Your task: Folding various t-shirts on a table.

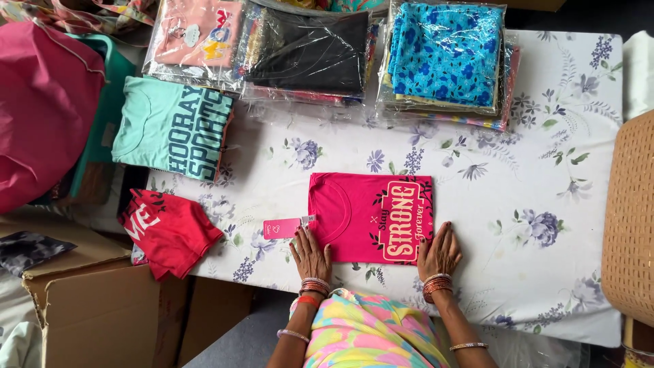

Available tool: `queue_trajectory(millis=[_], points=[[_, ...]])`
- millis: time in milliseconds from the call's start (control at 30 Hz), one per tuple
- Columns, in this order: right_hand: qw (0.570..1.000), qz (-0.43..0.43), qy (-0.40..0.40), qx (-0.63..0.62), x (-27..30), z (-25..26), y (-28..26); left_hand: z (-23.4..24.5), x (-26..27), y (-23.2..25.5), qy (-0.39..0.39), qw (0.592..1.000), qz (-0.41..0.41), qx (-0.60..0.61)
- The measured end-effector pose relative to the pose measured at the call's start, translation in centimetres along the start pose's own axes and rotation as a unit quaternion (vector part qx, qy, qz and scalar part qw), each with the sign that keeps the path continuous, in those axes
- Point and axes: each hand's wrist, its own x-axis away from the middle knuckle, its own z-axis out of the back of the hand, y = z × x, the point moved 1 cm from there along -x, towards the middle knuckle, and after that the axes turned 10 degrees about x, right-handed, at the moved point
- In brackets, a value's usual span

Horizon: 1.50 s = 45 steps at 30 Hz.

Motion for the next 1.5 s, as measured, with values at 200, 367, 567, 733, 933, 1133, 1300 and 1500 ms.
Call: queue_trajectory(millis=[200, 367, 567, 733, 933, 1133, 1300, 1500], points=[[0.997, -0.063, -0.048, -0.009, -1.7, -0.6, -0.4, 2.2, 1.2, 3.7, 0.094, 0.975, -0.101, 0.173], [0.976, -0.149, -0.110, -0.112, -3.9, -1.0, -0.8, 1.0, 2.5, 7.0, -0.076, 0.915, -0.268, 0.292], [0.967, -0.144, -0.061, -0.203, -4.3, -6.4, 1.6, -1.2, 3.9, 11.0, -0.399, 0.808, -0.195, 0.387], [0.874, -0.186, -0.102, -0.437, -5.1, -7.4, 1.7, -5.2, 5.1, 11.9, -0.541, 0.738, -0.148, 0.375], [0.593, -0.280, -0.271, -0.704, -7.3, -0.2, -3.2, -17.0, 5.4, 9.3, -0.545, 0.508, 0.058, 0.665], [0.576, -0.197, -0.276, -0.744, -7.4, 7.3, -7.6, -17.7, 0.0, 8.7, -0.414, 0.357, 0.046, 0.836], [0.585, -0.168, -0.262, -0.749, -6.2, 14.4, -9.4, -10.8, -2.7, 7.9, -0.338, 0.290, 0.056, 0.894], [0.578, -0.142, -0.264, -0.759, -5.5, 12.5, -10.3, -1.8, -6.9, 1.9, -0.240, 0.207, 0.074, 0.946]])
